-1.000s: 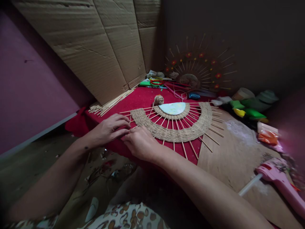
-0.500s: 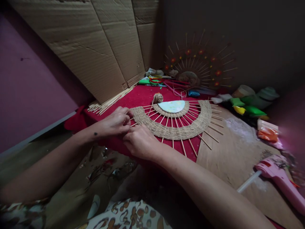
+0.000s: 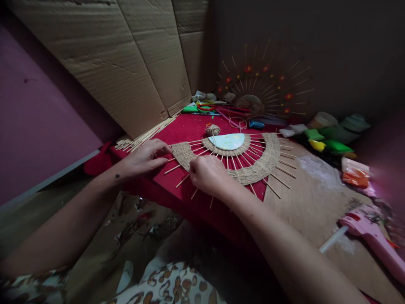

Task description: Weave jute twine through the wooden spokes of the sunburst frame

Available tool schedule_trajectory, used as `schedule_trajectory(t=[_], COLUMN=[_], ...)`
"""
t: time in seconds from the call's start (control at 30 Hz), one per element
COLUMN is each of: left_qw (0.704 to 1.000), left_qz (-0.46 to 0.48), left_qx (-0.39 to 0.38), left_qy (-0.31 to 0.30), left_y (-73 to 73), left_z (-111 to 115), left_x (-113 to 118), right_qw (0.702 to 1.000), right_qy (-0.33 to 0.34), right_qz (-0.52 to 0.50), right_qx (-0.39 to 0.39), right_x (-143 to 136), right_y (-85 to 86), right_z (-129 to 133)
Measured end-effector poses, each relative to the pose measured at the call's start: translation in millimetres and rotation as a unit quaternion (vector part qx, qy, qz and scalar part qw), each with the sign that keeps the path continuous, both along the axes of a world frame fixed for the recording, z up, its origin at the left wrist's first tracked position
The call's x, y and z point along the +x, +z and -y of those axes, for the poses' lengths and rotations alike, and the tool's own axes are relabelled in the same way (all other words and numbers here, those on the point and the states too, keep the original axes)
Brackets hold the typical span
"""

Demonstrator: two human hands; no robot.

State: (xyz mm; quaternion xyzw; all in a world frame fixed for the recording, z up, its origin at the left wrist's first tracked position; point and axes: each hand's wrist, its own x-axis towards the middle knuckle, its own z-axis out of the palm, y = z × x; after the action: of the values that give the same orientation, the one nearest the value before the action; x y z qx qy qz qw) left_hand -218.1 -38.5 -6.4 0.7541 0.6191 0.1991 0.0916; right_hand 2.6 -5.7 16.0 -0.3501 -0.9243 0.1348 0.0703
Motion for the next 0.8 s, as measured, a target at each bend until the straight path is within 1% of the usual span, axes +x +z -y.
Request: schedule_trajectory(t=[0.07,0.17,0.27,0.37,0.43,0.53,0.6,0.7,0.8], left_qw=[0.999,0.996,0.995,0.996,0.995,0.994,0.996,0.997,0.996], left_qz=[-0.021,-0.057,-0.071,-0.064,-0.056,-0.043,-0.024,0.032,0.062], left_qx=[0.035,0.051,0.05,0.056,0.069,0.091,0.085,0.063,0.056], left_qy=[0.033,0.047,0.044,0.04,0.038,0.038,0.024,0.0,-0.005], left_y=[-6.4,-13.2,-17.1,-18.7,-17.8,-12.6,-7.3,0.2,4.8], left_z=[-4,-10,-13,-13,-11,-5,2,11,15], left_x=[-8,-13,-13,-10,-8,-4,0,8,15], right_qw=[0.999,0.997,0.996,0.997,0.997,0.997,0.997,0.996,0.995], right_qy=[-0.008,0.008,0.029,0.042,0.045,0.043,0.045,0.063,0.084], right_qz=[0.006,0.012,0.014,-0.001,-0.005,-0.005,-0.009,-0.019,-0.008], right_qx=[-0.046,-0.082,-0.082,-0.07,-0.068,-0.068,-0.066,-0.065,-0.054], right_x=[4,6,7,8,9,9,8,5,1], right_y=[1.4,2.7,2.5,1.6,1.4,1.6,2.0,3.5,5.3], right_z=[-6,-10,-8,-6,-5,-4,-3,4,14])
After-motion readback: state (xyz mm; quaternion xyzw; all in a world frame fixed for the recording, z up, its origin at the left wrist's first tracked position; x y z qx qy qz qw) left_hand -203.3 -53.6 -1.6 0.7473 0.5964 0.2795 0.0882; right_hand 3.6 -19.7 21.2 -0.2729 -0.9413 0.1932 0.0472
